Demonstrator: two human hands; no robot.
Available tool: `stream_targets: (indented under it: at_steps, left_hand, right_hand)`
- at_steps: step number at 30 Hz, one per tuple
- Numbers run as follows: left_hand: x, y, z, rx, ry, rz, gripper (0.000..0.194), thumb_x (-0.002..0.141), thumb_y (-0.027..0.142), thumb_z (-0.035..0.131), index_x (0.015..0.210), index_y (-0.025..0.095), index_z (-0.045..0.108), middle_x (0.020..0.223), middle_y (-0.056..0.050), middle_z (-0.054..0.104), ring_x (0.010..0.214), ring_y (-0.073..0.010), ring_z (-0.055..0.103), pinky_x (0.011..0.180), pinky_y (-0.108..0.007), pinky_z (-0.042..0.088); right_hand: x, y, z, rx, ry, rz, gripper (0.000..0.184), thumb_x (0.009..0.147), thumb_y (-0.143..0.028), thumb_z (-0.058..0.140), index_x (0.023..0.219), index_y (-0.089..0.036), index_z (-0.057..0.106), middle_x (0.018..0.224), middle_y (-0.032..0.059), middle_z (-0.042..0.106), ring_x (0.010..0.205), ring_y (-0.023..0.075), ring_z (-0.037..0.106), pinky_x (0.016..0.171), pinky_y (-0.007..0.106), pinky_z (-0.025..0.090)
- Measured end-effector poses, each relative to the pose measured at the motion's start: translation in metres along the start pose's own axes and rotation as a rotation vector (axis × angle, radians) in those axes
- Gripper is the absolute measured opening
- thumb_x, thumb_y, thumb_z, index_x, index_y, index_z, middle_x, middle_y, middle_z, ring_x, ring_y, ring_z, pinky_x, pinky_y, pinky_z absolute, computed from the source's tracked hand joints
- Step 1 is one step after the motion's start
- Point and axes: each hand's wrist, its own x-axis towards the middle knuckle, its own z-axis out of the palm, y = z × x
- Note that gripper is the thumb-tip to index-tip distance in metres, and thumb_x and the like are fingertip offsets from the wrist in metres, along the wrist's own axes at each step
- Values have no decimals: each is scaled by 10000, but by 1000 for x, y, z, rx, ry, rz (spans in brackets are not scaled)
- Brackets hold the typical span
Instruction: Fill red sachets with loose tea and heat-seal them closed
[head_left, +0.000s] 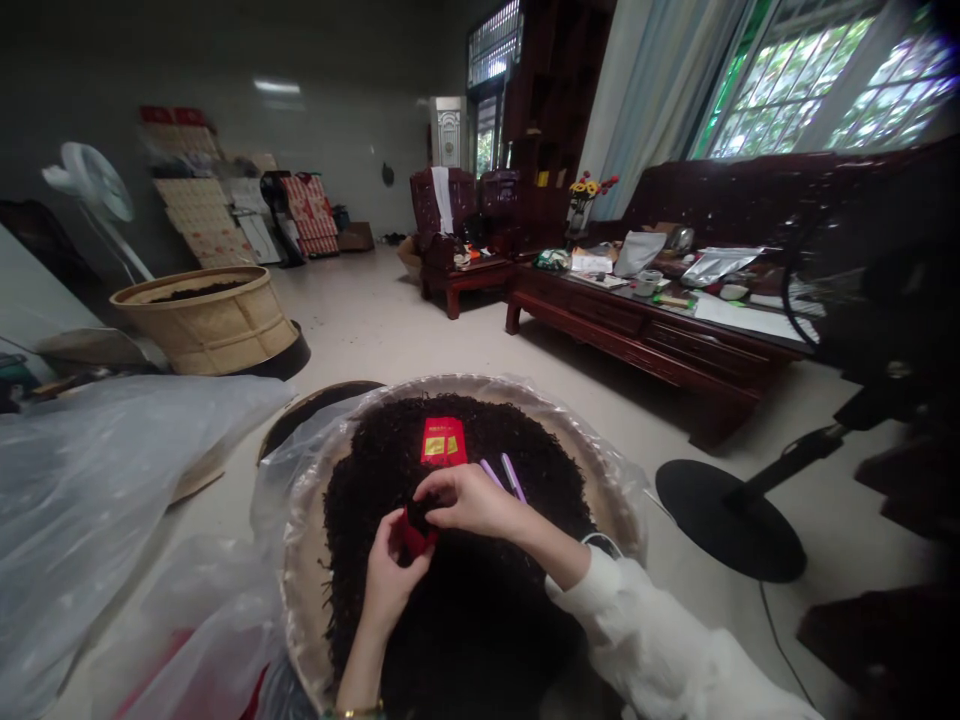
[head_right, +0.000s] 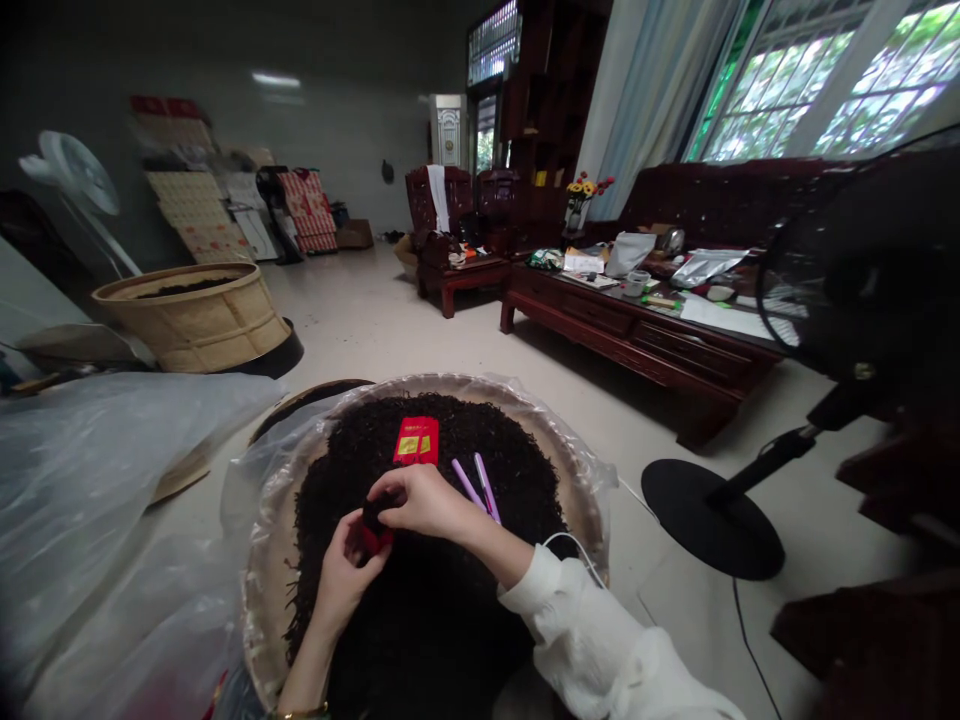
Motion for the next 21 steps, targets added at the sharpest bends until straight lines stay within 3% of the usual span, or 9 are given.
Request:
stream_targets:
  at_steps: [6, 11, 15, 19, 21]
  left_hand:
    - [1, 1, 4, 30, -2, 26, 588, 543, 360, 796, 1038, 185, 531, 1040, -80, 636, 982, -224, 617, 923, -350, 490]
    - [1, -5, 2, 43, 17, 29, 589, 545, 350, 795, 1048, 185, 538, 1036, -68, 633, 984, -217, 613, 934, -335, 480]
    - [1, -8, -3, 48, 27, 21, 618, 558, 369, 791, 1081, 187, 517, 1060, -71, 622, 989, -212, 615, 945, -333, 475]
    - [1, -6, -7, -22, 21, -11, 653, 540, 389, 804, 1087, 188, 511, 1088, -78, 620, 1032, -219, 608, 984, -343, 461]
    - [0, -5, -8, -46, 5, -26, 673, 531, 398, 811, 1099, 185, 519, 1117, -92, 621, 1059, -232, 604, 997, -357, 457]
  right_hand:
    - [-7, -5, 2, -180, -22, -114, 377, 734, -7, 565, 1075, -143, 656, 1016, 76, 681, 913, 161, 650, 818, 247, 499]
    - [-8, -5, 0, -340, -46, -145, 317, 710, 24, 564, 955, -133, 692, 887, 57, 697, 811, 152, 644, 748, 223, 482]
    - [-7, 6, -6, -290, 59, -125, 296, 714, 24, 552, 909, -151, 690, 858, 34, 695, 764, 134, 641, 710, 213, 479]
    - [-11, 6, -12, -302, 165, -141, 255, 744, 5, 567, 893, -165, 685, 885, 28, 689, 794, 137, 621, 759, 242, 472]
    - [-14, -1, -11, -338, 97, -237, 222, 773, -38, 601, 942, -158, 680, 934, 39, 685, 851, 145, 603, 824, 260, 452]
